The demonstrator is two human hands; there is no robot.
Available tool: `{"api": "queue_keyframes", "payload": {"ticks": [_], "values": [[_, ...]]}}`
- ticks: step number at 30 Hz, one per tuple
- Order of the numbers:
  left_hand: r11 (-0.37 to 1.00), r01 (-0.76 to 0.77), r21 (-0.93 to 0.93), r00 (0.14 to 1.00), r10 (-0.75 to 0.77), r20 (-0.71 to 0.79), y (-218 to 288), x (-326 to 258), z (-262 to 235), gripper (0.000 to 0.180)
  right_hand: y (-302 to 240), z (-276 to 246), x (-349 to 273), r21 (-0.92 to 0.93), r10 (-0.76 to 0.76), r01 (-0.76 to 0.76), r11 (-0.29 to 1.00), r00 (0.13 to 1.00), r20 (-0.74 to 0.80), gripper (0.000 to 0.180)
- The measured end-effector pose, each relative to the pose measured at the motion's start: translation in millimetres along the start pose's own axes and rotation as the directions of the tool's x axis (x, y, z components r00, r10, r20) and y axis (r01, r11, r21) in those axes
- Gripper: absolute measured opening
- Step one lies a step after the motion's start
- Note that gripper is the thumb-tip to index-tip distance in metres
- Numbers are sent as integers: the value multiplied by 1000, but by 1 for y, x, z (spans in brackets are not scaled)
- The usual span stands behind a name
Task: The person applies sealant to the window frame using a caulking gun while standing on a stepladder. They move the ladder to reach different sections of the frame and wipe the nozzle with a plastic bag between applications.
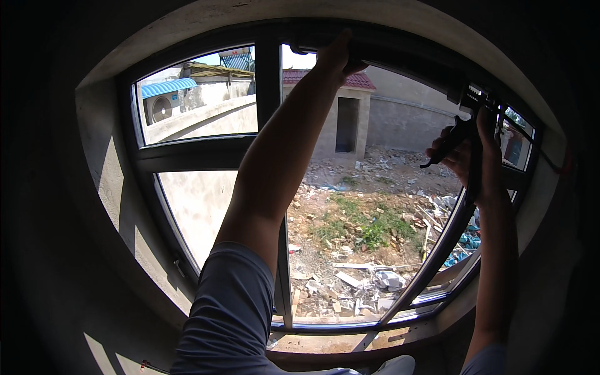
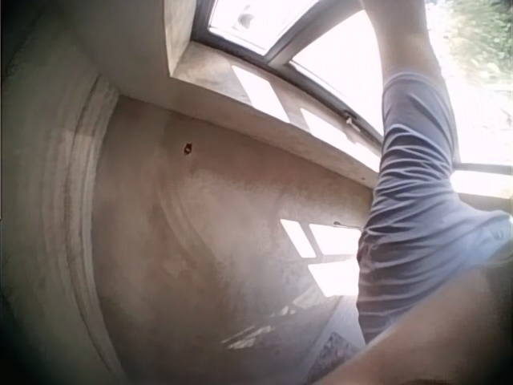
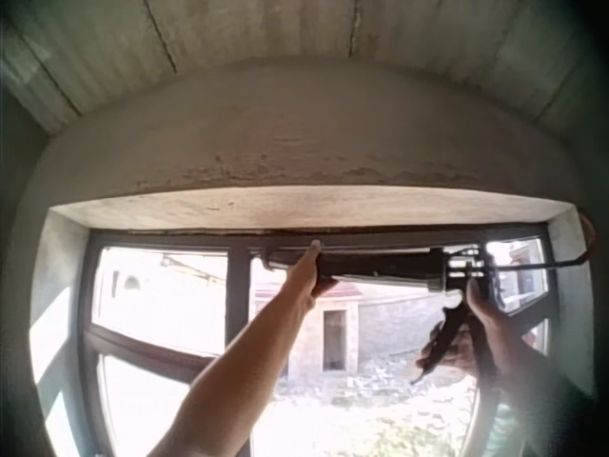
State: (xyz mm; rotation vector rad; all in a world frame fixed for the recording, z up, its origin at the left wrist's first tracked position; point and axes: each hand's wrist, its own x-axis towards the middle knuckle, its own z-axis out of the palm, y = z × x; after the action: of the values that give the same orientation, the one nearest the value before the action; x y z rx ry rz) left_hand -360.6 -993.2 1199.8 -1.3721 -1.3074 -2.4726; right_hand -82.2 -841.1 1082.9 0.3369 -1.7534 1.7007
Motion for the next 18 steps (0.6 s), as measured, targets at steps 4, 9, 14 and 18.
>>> {"api": "queue_keyframes", "payload": {"ticks": [4, 9, 14, 18], "values": [[1000, -7, -14, 1000, 6, -20, 0, -5, 3, 56, -6, -1, -1, -13, -14, 14, 1000, 1000, -1, 78], [998, 50, -28, 995, -52, -81, -1, -12, 7, 56, -10, -4, -3, -67, -9, 7, 998, 1000, -23, 78], [995, 92, -48, 989, -97, -114, -7, -20, 7, 57, -10, -8, -6, -69, 12, -14, 998, 1000, -25, 79], [985, 123, -120, 979, -140, -150, -18, -28, 4, 56, -5, -9, -15, -144, 30, -34, 989, 999, -29, 79]]}}
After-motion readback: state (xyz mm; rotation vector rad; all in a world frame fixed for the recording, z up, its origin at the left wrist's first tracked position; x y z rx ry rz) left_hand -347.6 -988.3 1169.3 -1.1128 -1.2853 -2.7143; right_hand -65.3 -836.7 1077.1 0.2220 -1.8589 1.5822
